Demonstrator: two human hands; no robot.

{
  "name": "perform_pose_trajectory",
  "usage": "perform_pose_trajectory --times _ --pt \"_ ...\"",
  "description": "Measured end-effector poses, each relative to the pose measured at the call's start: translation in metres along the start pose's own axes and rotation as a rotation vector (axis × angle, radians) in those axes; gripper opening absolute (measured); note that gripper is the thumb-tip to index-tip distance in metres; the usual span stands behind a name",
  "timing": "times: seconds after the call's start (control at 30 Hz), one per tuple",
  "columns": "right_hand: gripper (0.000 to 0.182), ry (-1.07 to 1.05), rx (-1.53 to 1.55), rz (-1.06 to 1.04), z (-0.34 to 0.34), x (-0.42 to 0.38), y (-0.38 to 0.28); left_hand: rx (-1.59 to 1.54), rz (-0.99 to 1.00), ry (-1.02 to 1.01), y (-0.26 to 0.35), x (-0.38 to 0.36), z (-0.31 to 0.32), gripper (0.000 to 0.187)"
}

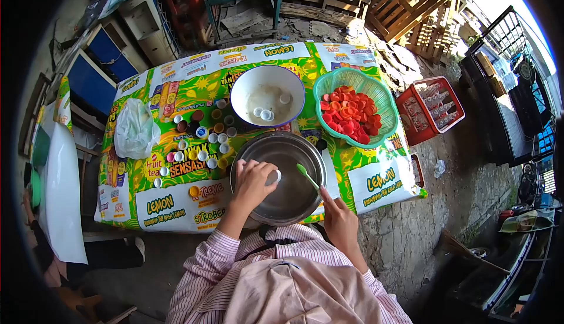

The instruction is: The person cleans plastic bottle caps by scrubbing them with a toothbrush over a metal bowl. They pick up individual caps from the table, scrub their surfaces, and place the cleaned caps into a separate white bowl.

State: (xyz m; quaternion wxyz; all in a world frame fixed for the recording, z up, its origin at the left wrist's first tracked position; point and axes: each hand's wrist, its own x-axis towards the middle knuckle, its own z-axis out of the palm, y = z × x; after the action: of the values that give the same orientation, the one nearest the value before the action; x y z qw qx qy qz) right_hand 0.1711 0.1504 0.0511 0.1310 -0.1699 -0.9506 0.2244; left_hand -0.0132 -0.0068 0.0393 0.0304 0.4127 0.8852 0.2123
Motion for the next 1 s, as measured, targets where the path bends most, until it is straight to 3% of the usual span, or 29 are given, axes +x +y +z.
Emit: perform_pose_trajectory --times 0.03,0.23,0.3,0.33,0.37,0.47,0.57,0.6,0.73,0.8,0.9,1.0 --pt "0.049 -0.108 -0.114 0.03 0.005 -0.004 0.002 0.018 0.026 -0.078 -0.009 -0.004 0.006 0.029" --pt "0.049 0.093 0.092 0.041 -0.012 -0.011 -0.019 -0.231 0.095 0.209 0.021 -0.005 -0.026 0.03" --pt "0.049 0.043 0.054 0.071 -0.001 -0.011 -0.018 -0.075 0.059 0.011 0.003 -0.008 -0.001 0.032" --pt "0.049 -0.127 -0.083 0.136 -0.001 -0.011 -0.019 0.065 0.1 -0.149 -0.006 -0.012 -0.001 0.034" --pt "0.049 -0.12 -0.087 0.132 -0.003 -0.008 -0.02 0.066 0.103 -0.14 -0.007 -0.012 0.002 0.034" --pt "0.046 0.145 0.113 0.066 -0.009 -0.015 -0.025 -0.37 0.037 0.183 0.017 -0.014 -0.026 0.036" --pt "0.045 -0.024 -0.056 0.145 0.008 -0.016 -0.016 -0.363 0.049 0.066 -0.013 -0.011 0.005 0.038" --pt "0.046 -0.104 -0.108 0.109 0.008 -0.017 -0.014 -0.235 0.167 0.106 -0.017 -0.011 0.003 0.038" --pt "0.044 0.14 0.144 0.082 0.004 -0.019 -0.023 -0.546 0.01 0.063 -0.016 -0.019 0.0 0.035" --pt "0.045 0.095 0.092 0.103 0.013 -0.022 -0.019 -0.933 0.003 0.129 -0.018 -0.02 0.006 0.04" --pt "0.047 0.071 0.097 0.119 0.016 -0.023 -0.02 -1.101 0.005 0.178 -0.014 -0.021 0.007 0.046" --pt "0.047 0.105 0.153 0.124 0.018 -0.022 -0.02 -1.023 0.012 0.174 -0.01 -0.019 -0.005 0.055"
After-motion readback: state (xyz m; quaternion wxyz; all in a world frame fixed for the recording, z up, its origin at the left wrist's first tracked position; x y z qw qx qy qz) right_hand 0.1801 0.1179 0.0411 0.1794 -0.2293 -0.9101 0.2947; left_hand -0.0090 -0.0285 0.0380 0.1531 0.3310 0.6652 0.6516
